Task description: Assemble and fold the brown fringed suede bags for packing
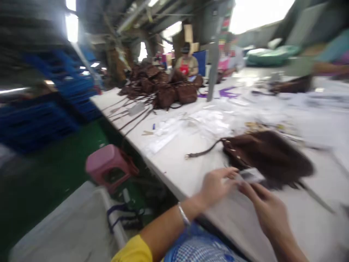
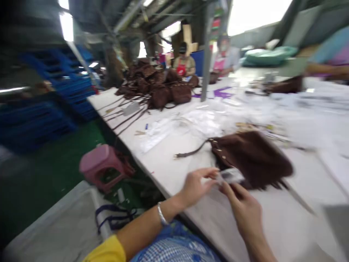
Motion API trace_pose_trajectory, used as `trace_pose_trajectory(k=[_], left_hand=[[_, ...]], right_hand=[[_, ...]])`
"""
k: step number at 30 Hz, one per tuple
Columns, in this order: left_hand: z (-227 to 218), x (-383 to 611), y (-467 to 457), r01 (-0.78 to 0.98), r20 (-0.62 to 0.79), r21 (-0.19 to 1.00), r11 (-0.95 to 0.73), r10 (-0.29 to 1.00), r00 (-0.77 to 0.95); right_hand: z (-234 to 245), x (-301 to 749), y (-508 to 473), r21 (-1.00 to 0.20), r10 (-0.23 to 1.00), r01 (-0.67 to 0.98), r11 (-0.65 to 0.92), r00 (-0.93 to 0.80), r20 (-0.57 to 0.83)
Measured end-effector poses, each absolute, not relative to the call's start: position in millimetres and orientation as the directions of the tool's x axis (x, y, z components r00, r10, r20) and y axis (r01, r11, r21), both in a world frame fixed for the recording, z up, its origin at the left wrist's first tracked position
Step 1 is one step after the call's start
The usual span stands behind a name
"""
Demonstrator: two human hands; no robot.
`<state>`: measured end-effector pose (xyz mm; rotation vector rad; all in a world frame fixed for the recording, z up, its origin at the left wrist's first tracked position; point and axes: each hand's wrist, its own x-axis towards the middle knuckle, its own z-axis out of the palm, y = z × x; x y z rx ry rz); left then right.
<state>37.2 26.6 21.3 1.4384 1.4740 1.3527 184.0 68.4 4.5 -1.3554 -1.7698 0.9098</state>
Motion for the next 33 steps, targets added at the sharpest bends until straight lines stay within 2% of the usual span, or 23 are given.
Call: trace_pose_trajectory(k=[1,3,6,9,13,18,20,21,23,25,26,28,30,33], left_hand=[[19,33,35,0.262,0.205,0.951,-0.165,0.969,-0.135],[13,26,54,0.216,0.174,0.963,-0.163,0.984,-0.032],[10,23,73,0.121,0.084,0.988,-0.1,0.988,0.132],[12,26,80,0.131,0.068,0.987,-0.092,0.982,0.177],[7,32,90,0.133,0.074,0.986,-0.105,0.972,0.222],[-18,38,99,0.169,0.064,0.981,-0.09,0.986,0.155],[-27,41,99,0.225,0.09,0.967,-0.118,0.987,0.132],[-30,42,97,0.248,0.103,0.96,-0.132,0.987,0.125],[-35,45,94,0.263,0.098,0.957,-0.124,0.989,0.109],[-36,46,90,0.22,0.037,0.974,-0.054,0.996,0.079],[-36,47,88,0.18,-0.003,0.984,-0.009,0.998,0.069],[-36,47,86,0.107,-0.073,0.992,0.066,0.995,0.065],[-36,48,86,0.064,-0.112,0.992,0.107,0.992,0.066],[-35,49,87,0.039,-0.142,0.989,0.14,0.988,0.053]], right_hand=[[4,192,65,-0.916,0.979,0.386,0.111,-0.199,0.035],[1,196,66,-0.991,0.978,0.137,0.002,-0.208,-0.027],[-6,196,76,-0.99,0.975,-0.123,-0.076,-0.219,-0.048],[-10,200,79,-0.965,0.977,-0.237,-0.111,-0.206,-0.062],[-11,203,79,-0.924,0.988,-0.356,-0.142,-0.105,-0.112],[-17,197,80,-0.892,0.987,-0.424,-0.154,-0.026,-0.158],[-17,203,78,-0.928,0.991,-0.348,-0.132,-0.024,-0.132],[-15,211,75,-0.964,0.996,-0.25,-0.088,-0.024,-0.085],[-8,239,67,-0.994,0.996,0.064,0.085,0.011,0.086],[2,282,56,-0.86,0.94,0.441,0.257,0.091,0.328],[7,309,50,-0.766,0.891,0.582,0.275,0.146,0.431],[15,362,40,-0.622,0.796,0.762,0.179,0.259,0.546],[20,407,33,-0.599,0.765,0.8,0.014,0.378,0.522],[21,445,29,-0.743,0.841,0.649,-0.163,0.485,0.238]])
